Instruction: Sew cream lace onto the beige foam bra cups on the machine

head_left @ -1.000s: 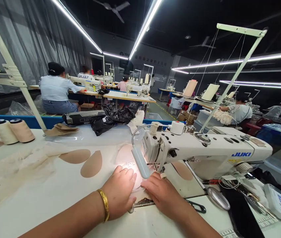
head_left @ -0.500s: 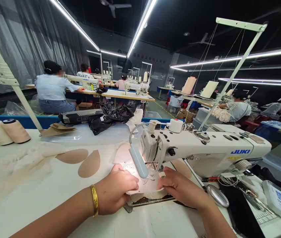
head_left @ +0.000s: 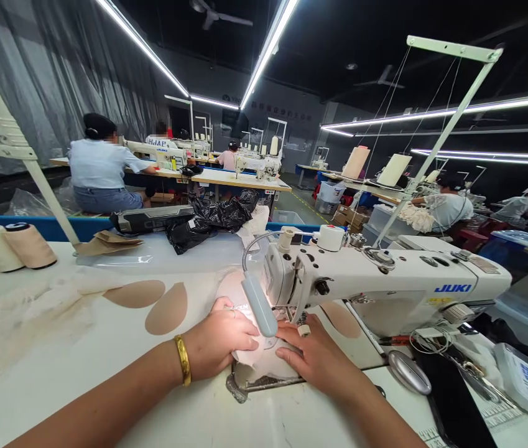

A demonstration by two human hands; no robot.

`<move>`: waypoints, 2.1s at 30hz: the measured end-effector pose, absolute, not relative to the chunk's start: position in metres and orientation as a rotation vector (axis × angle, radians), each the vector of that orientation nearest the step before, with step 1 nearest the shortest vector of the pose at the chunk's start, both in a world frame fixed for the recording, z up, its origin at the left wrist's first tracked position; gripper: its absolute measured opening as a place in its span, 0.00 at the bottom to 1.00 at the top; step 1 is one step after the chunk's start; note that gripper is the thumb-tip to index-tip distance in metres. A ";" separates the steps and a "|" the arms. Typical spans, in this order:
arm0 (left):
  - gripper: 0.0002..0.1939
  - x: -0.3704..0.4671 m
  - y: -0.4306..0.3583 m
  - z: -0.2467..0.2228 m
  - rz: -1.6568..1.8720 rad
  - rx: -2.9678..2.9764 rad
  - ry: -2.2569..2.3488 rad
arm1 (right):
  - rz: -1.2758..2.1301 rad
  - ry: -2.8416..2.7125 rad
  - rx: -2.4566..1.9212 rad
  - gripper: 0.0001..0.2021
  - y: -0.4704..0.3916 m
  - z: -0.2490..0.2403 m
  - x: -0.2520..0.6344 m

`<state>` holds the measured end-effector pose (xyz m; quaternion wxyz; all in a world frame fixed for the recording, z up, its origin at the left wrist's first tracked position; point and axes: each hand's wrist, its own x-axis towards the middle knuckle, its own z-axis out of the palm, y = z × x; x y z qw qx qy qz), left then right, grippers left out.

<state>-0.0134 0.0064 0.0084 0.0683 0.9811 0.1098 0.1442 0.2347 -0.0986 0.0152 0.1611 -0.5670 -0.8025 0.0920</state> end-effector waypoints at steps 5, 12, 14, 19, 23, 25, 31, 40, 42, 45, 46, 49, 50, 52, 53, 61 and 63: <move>0.22 -0.013 0.009 0.009 0.460 2.976 0.325 | 0.202 -2.297 -1.649 0.08 -0.098 0.019 0.233; 0.20 -0.011 0.007 0.008 0.470 2.944 0.360 | 0.141 -2.311 -1.586 0.12 -0.097 0.007 0.236; 0.21 -0.010 0.006 0.007 0.466 2.937 0.370 | 0.153 -2.302 -1.513 0.14 -0.098 0.006 0.238; 0.21 -0.010 0.007 0.006 0.473 2.945 0.392 | 0.138 -2.145 -1.321 0.12 -0.097 0.001 0.242; 0.20 -0.009 0.008 0.005 0.480 2.929 0.411 | 0.081 -2.040 -1.409 0.10 -0.096 -0.003 0.241; 0.20 -0.009 0.007 0.004 0.494 2.911 0.410 | 0.073 -2.023 -1.460 0.10 -0.096 -0.004 0.241; 0.19 -0.009 0.004 0.002 0.471 2.886 0.439 | 0.001 -2.046 -1.419 0.10 -0.096 -0.001 0.240; 0.19 -0.010 0.000 0.002 0.443 2.913 0.466 | 0.070 -2.014 -1.346 0.08 -0.097 0.000 0.240; 0.20 -0.010 0.001 0.002 0.457 2.920 0.461 | 0.057 -2.013 -1.336 0.08 -0.097 -0.001 0.240; 0.21 -0.011 0.001 0.000 0.480 2.940 0.465 | 0.026 -2.039 -1.334 0.08 -0.097 -0.001 0.240; 0.21 -0.011 0.001 0.000 0.481 2.952 0.470 | 0.014 -2.043 -1.337 0.08 -0.098 -0.001 0.240; 0.20 -0.012 -0.001 -0.001 0.475 2.996 0.489 | -0.028 -2.057 -1.334 0.09 -0.098 -0.002 0.239; 0.20 -0.012 -0.002 -0.002 0.477 3.010 0.501 | -0.045 -2.065 -1.328 0.09 -0.098 -0.003 0.240; 0.18 -0.012 -0.004 -0.003 0.485 3.040 0.532 | -0.072 -2.091 -1.314 0.10 -0.098 -0.005 0.240; 0.17 -0.013 -0.005 -0.004 0.489 3.055 0.545 | -0.081 -2.105 -1.309 0.10 -0.097 -0.006 0.241; 0.02 -0.012 -0.028 0.001 0.494 3.169 0.547 | 0.108 -2.215 -1.295 0.09 -0.103 -0.004 0.238; 0.04 -0.011 -0.037 0.006 0.474 3.189 0.519 | 0.184 -2.281 -1.266 0.10 -0.105 -0.002 0.236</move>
